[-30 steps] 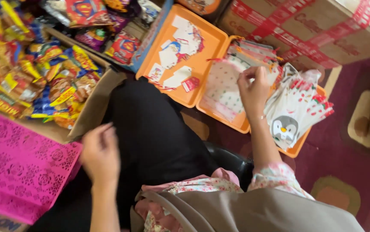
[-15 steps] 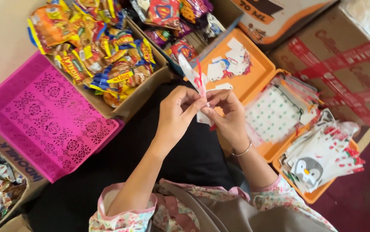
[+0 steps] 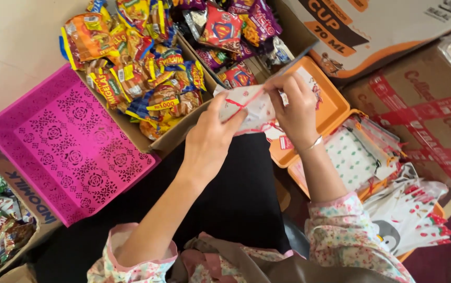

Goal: Packing various small snack items into individual plastic gift bags.

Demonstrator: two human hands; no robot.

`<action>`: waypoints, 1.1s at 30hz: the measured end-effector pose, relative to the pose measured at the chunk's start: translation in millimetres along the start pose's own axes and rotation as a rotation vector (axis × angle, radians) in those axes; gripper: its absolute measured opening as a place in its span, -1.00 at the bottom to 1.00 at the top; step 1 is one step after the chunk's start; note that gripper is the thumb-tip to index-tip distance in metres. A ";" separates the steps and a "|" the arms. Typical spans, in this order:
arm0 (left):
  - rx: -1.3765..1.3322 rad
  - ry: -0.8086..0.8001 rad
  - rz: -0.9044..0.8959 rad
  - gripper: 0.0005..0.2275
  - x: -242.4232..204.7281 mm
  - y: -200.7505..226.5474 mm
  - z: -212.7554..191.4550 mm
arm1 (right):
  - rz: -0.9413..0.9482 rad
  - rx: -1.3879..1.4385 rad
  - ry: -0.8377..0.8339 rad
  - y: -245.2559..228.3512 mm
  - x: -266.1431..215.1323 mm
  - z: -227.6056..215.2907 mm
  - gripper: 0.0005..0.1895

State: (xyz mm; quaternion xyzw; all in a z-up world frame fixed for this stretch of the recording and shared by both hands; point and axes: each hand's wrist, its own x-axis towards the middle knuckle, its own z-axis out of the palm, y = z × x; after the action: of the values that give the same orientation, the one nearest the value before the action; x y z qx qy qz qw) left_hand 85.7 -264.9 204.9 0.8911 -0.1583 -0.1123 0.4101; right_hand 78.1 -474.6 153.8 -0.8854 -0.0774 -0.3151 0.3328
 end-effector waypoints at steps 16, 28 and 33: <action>0.363 0.095 0.090 -0.59 23.0 -66.1 -19.9 | 0.109 -0.300 -0.320 230.5 99.4 222.0 -0.36; 0.381 0.167 0.053 -0.48 -6.9 -72.8 -67.0 | -0.068 -0.208 -0.183 63.4 80.8 114.3 -0.64; 0.271 0.137 0.029 -0.43 -18.0 -59.9 -87.1 | 0.234 0.676 0.065 -75.9 44.5 22.7 -0.48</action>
State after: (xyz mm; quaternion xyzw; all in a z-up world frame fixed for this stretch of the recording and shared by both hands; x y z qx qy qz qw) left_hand 109.2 -160.9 215.9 0.9416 -0.1563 -0.0229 0.2974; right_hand 98.4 -405.2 208.7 -0.7179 -0.0647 -0.2594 0.6428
